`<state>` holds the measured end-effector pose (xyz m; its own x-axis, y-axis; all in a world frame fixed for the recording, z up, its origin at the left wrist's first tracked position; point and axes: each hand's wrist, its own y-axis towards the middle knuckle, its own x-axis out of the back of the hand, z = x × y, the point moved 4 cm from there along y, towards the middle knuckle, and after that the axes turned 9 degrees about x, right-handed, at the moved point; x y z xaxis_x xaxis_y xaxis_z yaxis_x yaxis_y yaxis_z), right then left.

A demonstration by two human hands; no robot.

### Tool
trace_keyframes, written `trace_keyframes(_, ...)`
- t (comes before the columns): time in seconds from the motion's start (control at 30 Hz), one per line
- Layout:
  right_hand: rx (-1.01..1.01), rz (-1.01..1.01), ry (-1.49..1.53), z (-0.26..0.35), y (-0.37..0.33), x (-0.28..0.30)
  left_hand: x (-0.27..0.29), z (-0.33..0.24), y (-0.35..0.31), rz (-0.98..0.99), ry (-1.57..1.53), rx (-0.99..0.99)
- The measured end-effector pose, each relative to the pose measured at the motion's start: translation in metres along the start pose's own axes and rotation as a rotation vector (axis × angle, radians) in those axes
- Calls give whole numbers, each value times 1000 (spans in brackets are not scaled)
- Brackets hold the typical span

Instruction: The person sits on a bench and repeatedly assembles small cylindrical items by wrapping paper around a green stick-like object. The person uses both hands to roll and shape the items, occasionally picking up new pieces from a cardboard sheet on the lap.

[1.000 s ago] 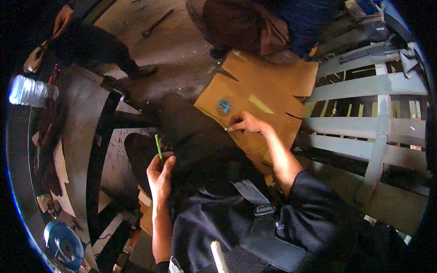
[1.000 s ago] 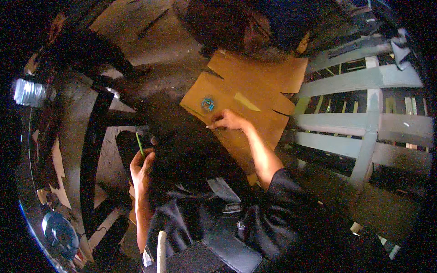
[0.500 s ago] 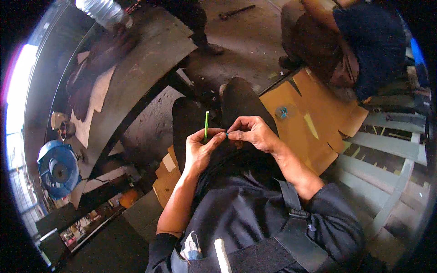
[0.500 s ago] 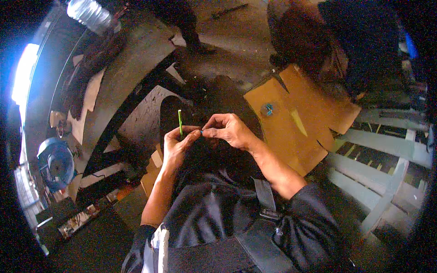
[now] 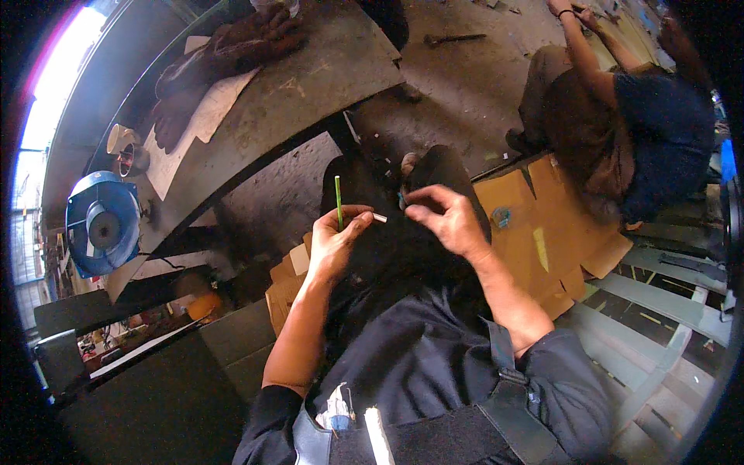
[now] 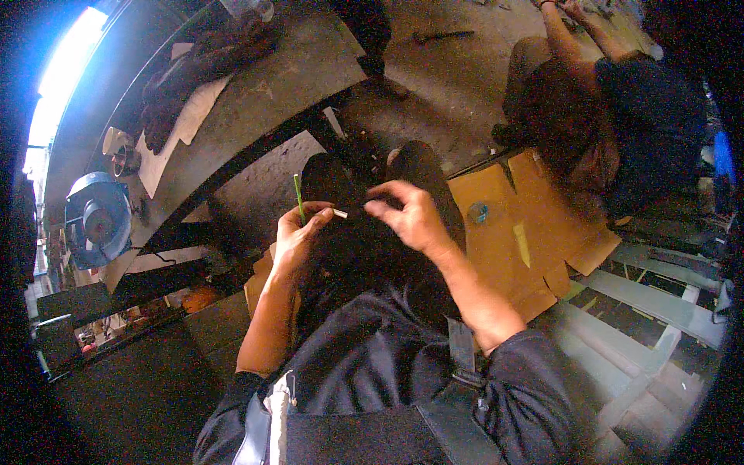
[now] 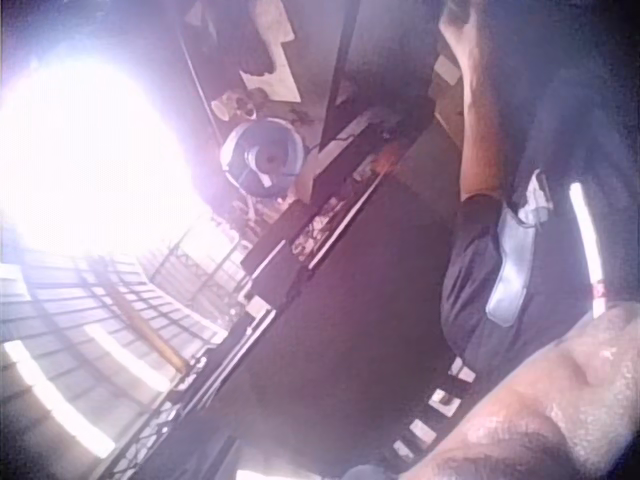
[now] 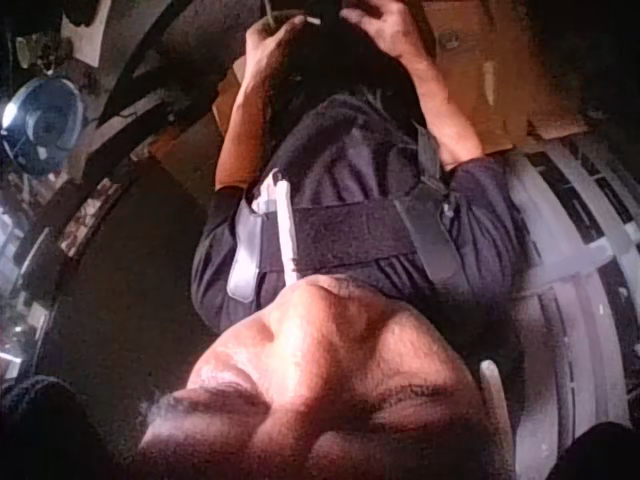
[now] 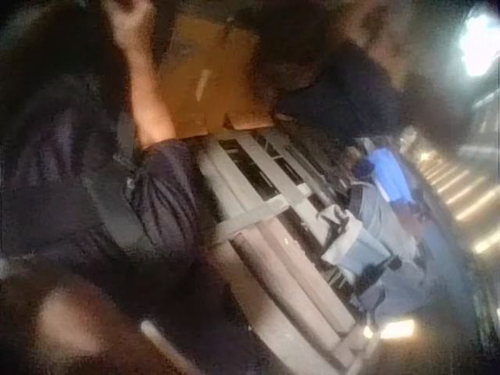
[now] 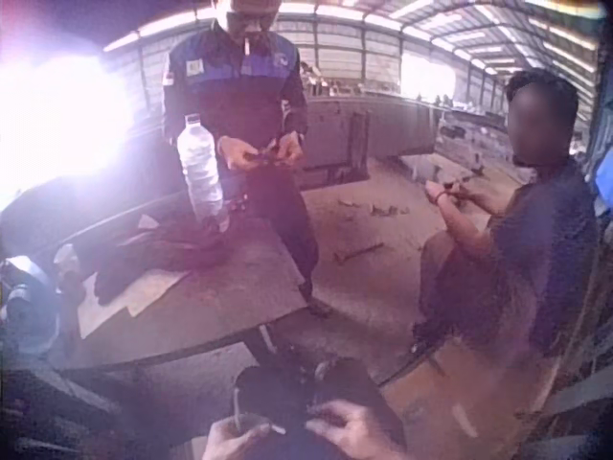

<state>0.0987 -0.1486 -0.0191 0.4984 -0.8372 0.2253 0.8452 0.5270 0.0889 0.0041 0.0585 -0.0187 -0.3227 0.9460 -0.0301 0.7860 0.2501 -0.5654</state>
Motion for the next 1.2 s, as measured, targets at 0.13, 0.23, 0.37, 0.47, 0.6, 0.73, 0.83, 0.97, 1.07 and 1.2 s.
trace_keyframes(0.13, -124, 142, -4, 12, -7, -36, -12, 4, -1, 91, -43, -40)
trace_keyframes(0.23, -110, 90, 85, -1, -9, -38, -17, 2, -3, 85, -16, -60)
trace_keyframes(0.37, -129, 88, 90, 3, -11, -35, -18, 4, -1, 79, 76, -127)
trace_keyframes(0.47, -214, 125, 261, -4, -11, -32, -20, 3, 0, 96, 52, -116)
trace_keyframes(0.6, -231, 65, 373, -11, -15, -36, -25, 3, 0, 76, 28, -164)
trace_keyframes(0.73, -225, 3, 525, -13, -19, -39, -30, 1, -4, 134, -29, -75)
trace_keyframes(0.83, -198, -44, 537, -13, -19, -35, -29, -4, -8, 117, -124, -79)
trace_keyframes(0.97, -222, -91, 625, -13, -19, -35, -27, -3, -11, 56, 19, -210)
trace_keyframes(1.07, -195, -129, 607, -13, -19, -35, -28, -3, -13, -11, 197, -236)
trace_keyframes(1.2, -155, -157, 578, -20, -20, -32, -31, -1, -12, -50, 155, -236)
